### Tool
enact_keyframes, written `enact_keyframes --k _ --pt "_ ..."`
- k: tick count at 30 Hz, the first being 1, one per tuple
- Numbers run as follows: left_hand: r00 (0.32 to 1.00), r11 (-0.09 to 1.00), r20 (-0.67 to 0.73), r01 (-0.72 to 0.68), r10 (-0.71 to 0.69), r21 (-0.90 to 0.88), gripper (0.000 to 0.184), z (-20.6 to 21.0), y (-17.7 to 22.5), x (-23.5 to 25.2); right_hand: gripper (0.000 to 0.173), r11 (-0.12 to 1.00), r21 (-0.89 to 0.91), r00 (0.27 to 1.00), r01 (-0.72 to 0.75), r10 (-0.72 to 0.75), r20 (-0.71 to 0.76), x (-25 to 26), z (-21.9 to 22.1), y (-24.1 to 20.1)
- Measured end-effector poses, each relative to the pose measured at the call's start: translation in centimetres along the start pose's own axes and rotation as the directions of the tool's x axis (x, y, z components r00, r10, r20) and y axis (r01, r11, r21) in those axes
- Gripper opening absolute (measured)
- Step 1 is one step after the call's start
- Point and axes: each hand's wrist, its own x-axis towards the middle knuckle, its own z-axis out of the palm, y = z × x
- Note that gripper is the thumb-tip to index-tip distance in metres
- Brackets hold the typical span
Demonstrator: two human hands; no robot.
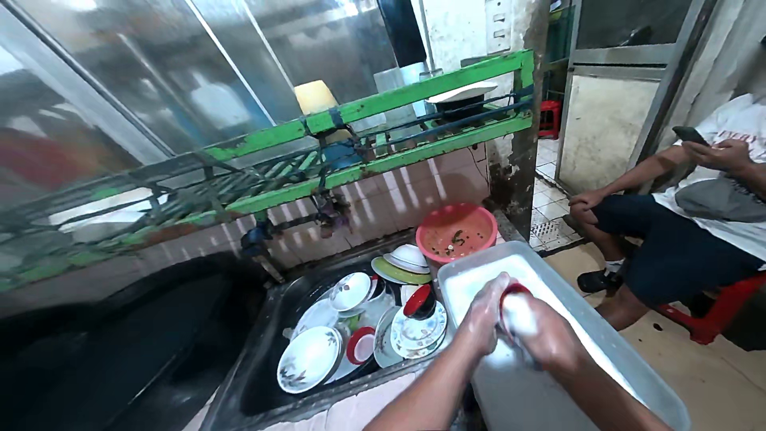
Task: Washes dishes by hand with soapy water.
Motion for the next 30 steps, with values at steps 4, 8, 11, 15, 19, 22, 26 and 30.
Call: enact_keyframes --k 4,8,11,15,19,22,26,30 --pt "0.968 0.965 -0.075 -0.229 0.240 0.126 0.052 1.4 -1.9 0.1 0.045 0.953 0.094 0.956 -0.287 0.279 0.092 1.4 -1.2 -0.8" --pt "0.910 0.922 0.204 0.380 -0.360 -0.070 0.037 -1.4 1.0 0.4 0.013 0.720 -0.361 0.801 0.593 -0.571 0.179 -0.8 -0.8 1.6" --pt "0.825 0.837 0.295 0.533 -0.482 -0.122 0.047 -1.1 1.6 0.5 0.021 0.510 -0.445 0.652 0.736 -0.713 0.259 1.2 -2.8 2.4" --pt "0.999 0.992 0.009 -0.037 0.036 0.118 0.041 1.7 1.6 0.3 0.032 0.871 -0.389 0.920 0.300 -0.372 -0.122 1.1 -1.2 3.4" --pt "0.948 0.914 -0.067 -0.280 0.312 0.295 0.043 1.9 0.2 0.8 0.039 0.749 0.536 0.873 -0.388 0.485 -0.047 1.3 -0.4 -1.5" --pt "1.000 0.993 0.011 -0.027 0.026 0.111 0.039 0.3 1.0 1.4 0.051 0.999 -0.018 1.000 -0.026 0.026 -0.006 -0.3 0.3 -0.6" --pt "0.918 0.938 0.194 0.332 -0.346 0.101 0.040 -1.4 2.2 2.4 0.034 0.761 -0.429 0.861 0.487 -0.501 0.089 -1.7 0.5 3.2" --pt "0.966 0.959 -0.058 -0.240 0.251 0.153 0.045 0.9 -0.8 1.4 0.051 0.982 -0.070 0.974 -0.176 0.184 0.136 1.8 -1.6 -0.5"
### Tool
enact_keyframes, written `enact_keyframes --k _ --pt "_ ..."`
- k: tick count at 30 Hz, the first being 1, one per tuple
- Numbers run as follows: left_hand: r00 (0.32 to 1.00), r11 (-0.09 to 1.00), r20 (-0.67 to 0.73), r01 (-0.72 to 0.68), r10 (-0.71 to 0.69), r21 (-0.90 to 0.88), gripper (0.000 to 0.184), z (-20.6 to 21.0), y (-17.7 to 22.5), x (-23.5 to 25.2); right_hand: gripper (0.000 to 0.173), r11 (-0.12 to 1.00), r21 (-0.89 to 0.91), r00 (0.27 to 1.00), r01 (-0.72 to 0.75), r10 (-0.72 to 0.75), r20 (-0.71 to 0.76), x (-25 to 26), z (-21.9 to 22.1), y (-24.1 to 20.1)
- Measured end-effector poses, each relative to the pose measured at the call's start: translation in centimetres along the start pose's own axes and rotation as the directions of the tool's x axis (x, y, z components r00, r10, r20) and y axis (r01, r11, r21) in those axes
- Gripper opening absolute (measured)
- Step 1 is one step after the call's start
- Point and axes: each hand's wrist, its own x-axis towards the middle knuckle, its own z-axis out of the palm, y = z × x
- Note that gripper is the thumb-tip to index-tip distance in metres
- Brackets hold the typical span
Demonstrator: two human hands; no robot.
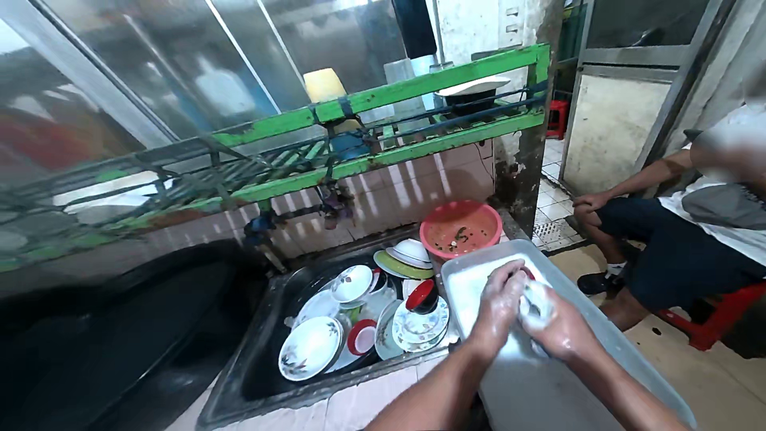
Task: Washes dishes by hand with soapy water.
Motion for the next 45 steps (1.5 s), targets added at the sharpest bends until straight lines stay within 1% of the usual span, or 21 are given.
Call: enact_keyframes --k 2,4,6,8,9,11,14,16,18,19,21,23,26,29,30,32,35,38,40,43,45 --pt "0.998 0.997 0.000 -0.063 0.063 0.034 0.045 0.1 0.0 -0.2 0.052 0.996 -0.083 0.997 0.042 -0.047 -0.065 -0.5 0.5 -0.7" --pt "0.969 0.978 0.153 0.182 -0.197 0.104 0.038 -1.5 2.1 0.2 0.033 0.855 -0.352 0.899 0.381 -0.432 -0.078 -1.8 2.0 2.1" --pt "0.827 0.877 0.293 0.448 -0.480 0.172 0.039 -2.8 3.1 1.1 0.029 0.665 -0.455 0.754 0.592 -0.657 0.021 -2.1 2.7 4.8" --pt "0.881 0.911 0.236 0.387 -0.411 0.141 0.046 -2.6 2.5 0.7 0.026 0.792 -0.375 0.860 0.482 -0.510 0.028 -1.8 2.7 3.7" --pt "0.957 0.962 0.124 0.250 -0.263 0.109 0.044 -2.0 1.7 0.3 0.034 0.920 -0.252 0.953 0.299 -0.304 0.021 -1.3 2.2 2.1" --pt "0.998 0.997 -0.051 0.026 -0.023 0.068 0.041 -0.4 0.6 -0.2 0.054 0.999 -0.022 0.998 0.042 -0.043 -0.043 -0.4 1.4 0.1" --pt "0.981 0.986 0.124 0.142 -0.152 0.087 0.035 -1.4 2.0 0.1 0.032 0.850 -0.353 0.879 0.392 -0.459 -0.127 -1.6 2.8 2.5" --pt "0.851 0.904 0.308 0.384 -0.426 0.190 0.039 -2.6 3.4 1.0 0.025 0.664 -0.472 0.748 0.580 -0.664 -0.016 -2.0 3.2 4.8" --pt "0.895 0.921 0.235 0.342 -0.380 0.186 0.044 -2.5 2.9 0.8 0.026 0.771 -0.388 0.822 0.505 -0.567 -0.056 -1.8 3.3 4.0" --pt "0.964 0.965 0.128 0.211 -0.232 0.157 0.043 -2.0 2.1 0.4 0.034 0.908 -0.224 0.921 0.355 -0.381 -0.083 -1.5 2.9 2.6" --pt "0.999 0.994 -0.033 0.017 -0.014 0.107 0.043 -0.6 1.1 -0.1 0.053 0.989 0.040 0.982 0.144 -0.138 -0.131 -0.7 2.1 1.1" --pt "0.999 0.997 0.024 0.037 -0.039 0.072 0.039 -0.7 1.3 -0.1 0.040 0.924 -0.168 0.904 0.344 -0.374 -0.207 -1.0 2.7 2.3" --pt "0.864 0.913 0.295 0.384 -0.408 0.140 0.039 -2.3 2.8 1.1 0.030 0.684 -0.442 0.759 0.581 -0.651 -0.010 -1.8 2.7 5.0" --pt "0.981 0.976 0.051 0.182 -0.189 0.120 0.037 -1.2 1.6 0.6 0.038 0.940 -0.154 0.938 0.305 -0.324 -0.123 -1.2 2.7 2.6" --pt "0.997 0.990 -0.029 0.071 -0.068 0.123 0.036 -0.6 1.2 0.4 0.051 0.988 0.020 0.981 0.153 -0.150 -0.120 -0.6 2.2 1.5" --pt "0.999 0.996 -0.041 -0.010 0.014 0.086 0.039 -0.4 0.6 0.4 0.063 0.991 0.117 0.997 0.072 -0.072 0.000 0.2 1.1 0.8" --pt "0.940 0.937 0.162 0.323 -0.300 -0.134 0.032 -2.2 0.9 1.1 0.046 0.956 -0.146 0.928 0.255 -0.200 0.314 0.6 -1.7 0.3" --pt "0.801 0.764 0.264 0.594 -0.536 -0.250 0.029 -2.4 1.9 1.2 0.026 0.638 -0.454 0.740 0.621 -0.669 0.073 1.3 -1.3 2.0" --pt "0.867 0.842 0.195 0.495 -0.459 -0.214 0.030 -2.3 2.7 1.2 0.025 0.505 -0.585 0.602 0.635 -0.798 -0.035 2.7 -0.3 3.5" --pt "0.992 0.996 0.088 0.085 -0.088 0.036 0.037 -2.6 1.8 1.5 0.026 0.718 -0.491 0.747 0.494 -0.639 -0.183 2.3 2.0 3.1" --pt "1.000 0.996 -0.025 -0.016 0.019 0.087 0.035 -2.7 1.4 1.1 0.038 0.959 -0.106 0.931 0.262 -0.280 -0.233 1.6 3.7 0.7"
